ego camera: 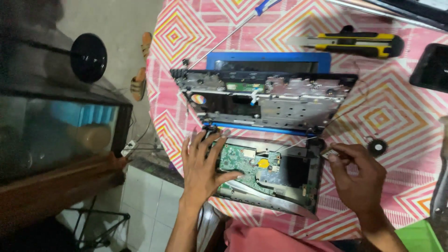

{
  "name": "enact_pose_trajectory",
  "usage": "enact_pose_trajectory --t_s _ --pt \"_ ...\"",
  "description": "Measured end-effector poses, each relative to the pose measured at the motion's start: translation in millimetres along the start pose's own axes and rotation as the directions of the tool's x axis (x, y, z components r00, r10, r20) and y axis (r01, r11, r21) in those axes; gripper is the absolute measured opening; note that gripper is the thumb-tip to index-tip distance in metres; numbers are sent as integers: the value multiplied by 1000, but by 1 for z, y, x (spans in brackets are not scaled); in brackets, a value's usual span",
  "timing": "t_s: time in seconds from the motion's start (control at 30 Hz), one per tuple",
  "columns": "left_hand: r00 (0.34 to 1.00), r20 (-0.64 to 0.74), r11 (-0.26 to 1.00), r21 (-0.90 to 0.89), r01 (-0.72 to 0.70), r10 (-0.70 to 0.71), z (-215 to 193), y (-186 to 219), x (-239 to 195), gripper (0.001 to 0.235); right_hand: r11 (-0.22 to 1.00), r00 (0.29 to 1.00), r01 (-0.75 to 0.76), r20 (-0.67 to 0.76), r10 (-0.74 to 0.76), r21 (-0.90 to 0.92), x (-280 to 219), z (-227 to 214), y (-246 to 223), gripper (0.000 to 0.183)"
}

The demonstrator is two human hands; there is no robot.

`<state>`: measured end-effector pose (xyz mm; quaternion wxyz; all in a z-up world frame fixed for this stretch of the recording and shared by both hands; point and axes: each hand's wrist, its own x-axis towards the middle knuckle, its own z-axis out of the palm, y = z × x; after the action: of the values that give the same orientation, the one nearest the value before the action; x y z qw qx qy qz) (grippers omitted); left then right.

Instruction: The person disassembles a blue laptop, removing the motherboard and a small fan. They use a screwdriver to loosen screws on the motherboard and then place the components on a patterned table.

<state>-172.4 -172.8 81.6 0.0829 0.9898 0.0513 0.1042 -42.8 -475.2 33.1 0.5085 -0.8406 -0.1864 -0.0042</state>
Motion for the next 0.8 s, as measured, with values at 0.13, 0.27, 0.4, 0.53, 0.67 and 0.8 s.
enact_pose_trajectory --t_s 0.13,0.27,0.4,0.53,0.67,0.8 --pt "996 -50 996 45 -73 76 1 2 7 77 999 999 -33 15 33 -21 0 -4 3 16" --pt "996 -62 987 152 -48 58 9 -9 0 86 999 999 -9 35 11 -39 -1 -4 9 20" --pt "993 -115 979 203 18 6 4 -11 -2 90 999 999 16 41 -15 -31 1 -3 5 20" --pt "981 -181 955 269 123 -75 -5 -14 -3 84 999 998 41 44 -41 0 0 -2 3 19" --pt "921 -380 981 127 147 -89 -17 -16 -3 69 999 998 35 53 -36 17 0 -4 -2 20" --pt "854 -483 978 -24 208 -193 -20 -35 -2 64 1000 998 -28 47 29 -9 -1 -3 -9 20"
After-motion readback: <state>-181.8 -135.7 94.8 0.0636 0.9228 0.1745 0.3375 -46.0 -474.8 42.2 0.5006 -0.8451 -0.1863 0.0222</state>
